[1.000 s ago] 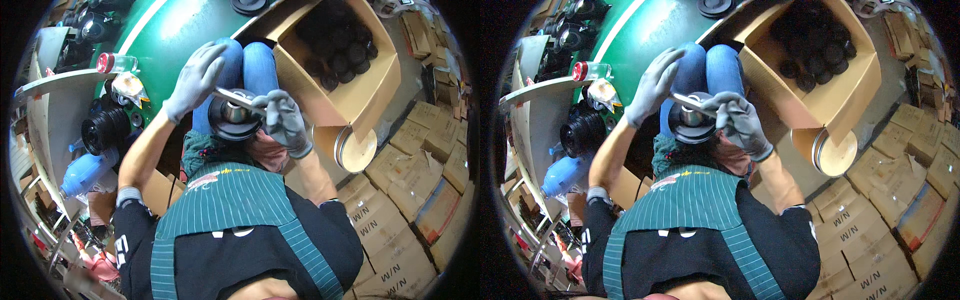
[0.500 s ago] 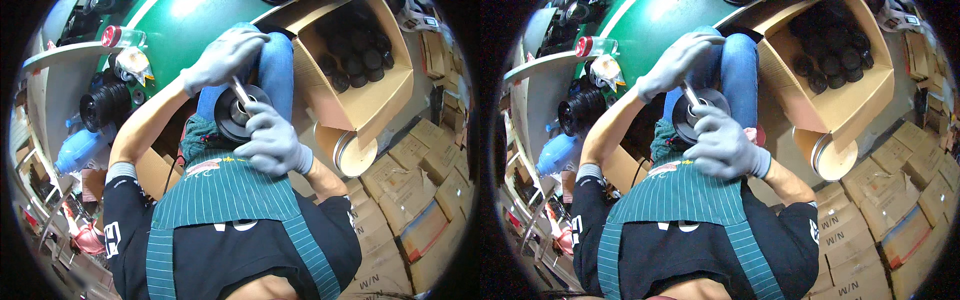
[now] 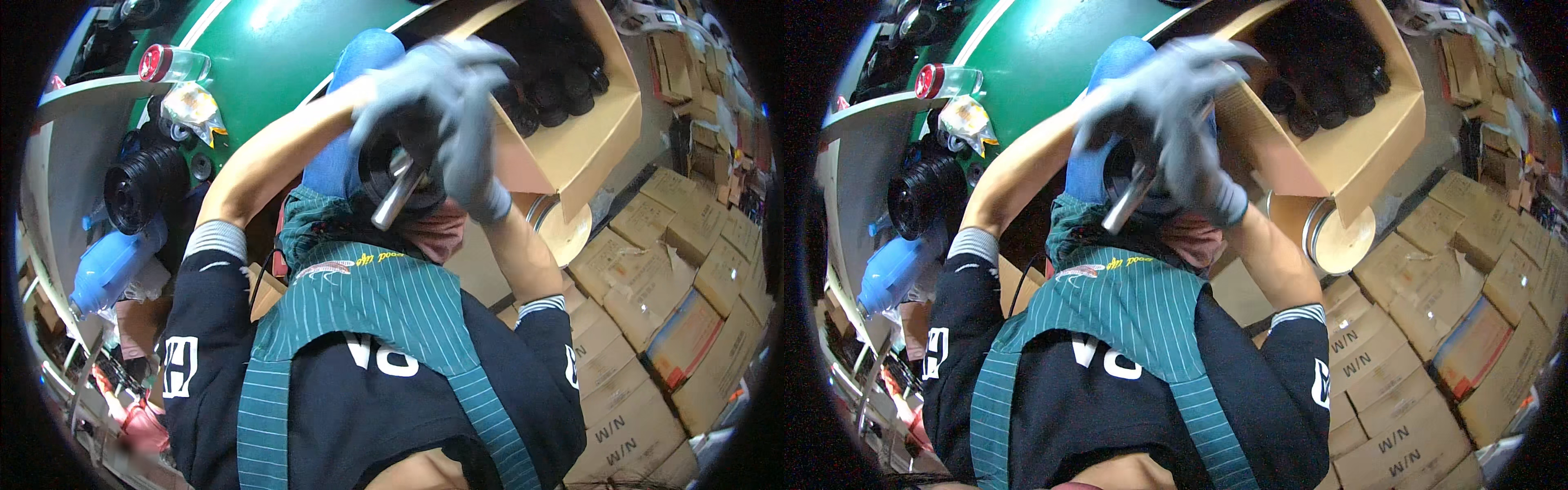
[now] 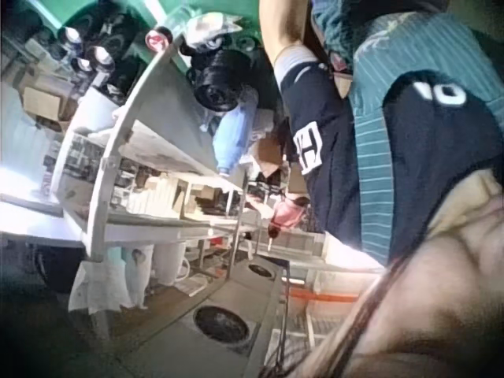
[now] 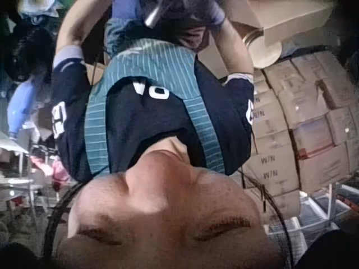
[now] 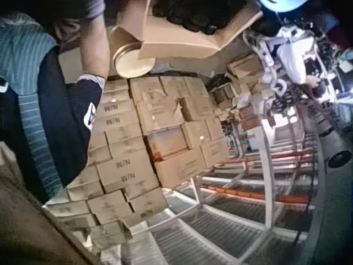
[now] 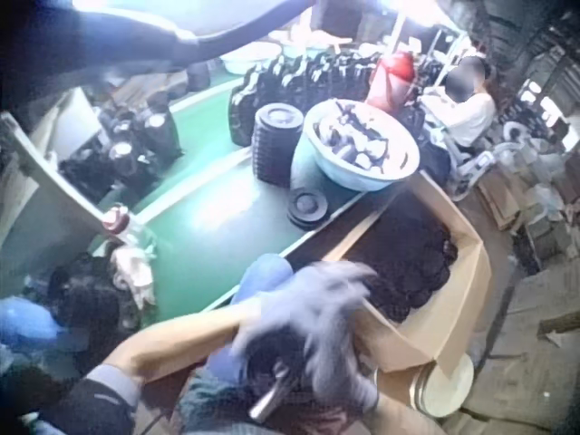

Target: The person repeatedly picks up black cylindrical parts and circular lids from a table and a cardboard box, then uses a metal rod to press the lids onto the cylinders. The person places the assembled units into a cardboard box with dividers.

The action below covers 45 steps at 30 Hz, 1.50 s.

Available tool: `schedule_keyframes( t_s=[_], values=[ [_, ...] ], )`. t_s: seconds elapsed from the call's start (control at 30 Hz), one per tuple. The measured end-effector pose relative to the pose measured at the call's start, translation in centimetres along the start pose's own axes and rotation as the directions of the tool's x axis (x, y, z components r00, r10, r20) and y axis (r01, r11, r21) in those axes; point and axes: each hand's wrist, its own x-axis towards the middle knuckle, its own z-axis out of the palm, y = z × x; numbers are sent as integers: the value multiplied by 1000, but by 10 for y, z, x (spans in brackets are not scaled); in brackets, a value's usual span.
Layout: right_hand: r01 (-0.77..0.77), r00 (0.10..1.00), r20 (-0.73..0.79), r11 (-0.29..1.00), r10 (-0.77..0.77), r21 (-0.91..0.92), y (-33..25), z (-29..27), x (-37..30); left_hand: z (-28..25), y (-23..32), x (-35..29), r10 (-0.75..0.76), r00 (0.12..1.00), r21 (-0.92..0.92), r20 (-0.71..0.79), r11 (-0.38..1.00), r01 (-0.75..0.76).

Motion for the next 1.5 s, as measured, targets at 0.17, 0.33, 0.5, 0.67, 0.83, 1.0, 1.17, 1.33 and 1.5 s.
schedule_keyframes(
  t_s=[0.17,0.33,0.5,0.67,0.83,1.0,1.17,1.33,1.5],
  values=[
    [78,968,-203,592,148,802,20,-41,10,-117,56,-64,-106,977,383,-186,908,171],
    [66,867,-363,642,342,764,41,-51,33,-22,187,-65,-623,782,860,15,407,307],
    [61,991,-100,961,-90,-268,25,-66,28,3,158,-81,-440,882,893,-168,310,325],
    [219,943,217,-20,-253,-976,69,-99,-16,-10,130,-93,-203,977,890,-69,429,153],
    [-58,974,-10,-209,-225,-976,29,-38,-45,-35,96,-119,-66,994,650,-92,752,110],
    [-502,861,-412,-370,-297,-782,10,40,-52,-55,13,-119,31,995,193,-95,981,-12],
    [-488,871,-447,-450,-202,-748,17,33,-49,-38,-16,-98,49,979,150,-196,989,-20],
    [-335,942,-320,-333,-101,-881,-4,22,-54,-61,20,-93,-283,958,139,-36,948,286],
    [-82,921,-102,67,-376,-994,-6,36,-91,-85,-1,-151,-506,758,-66,-412,846,529]
  ],
)
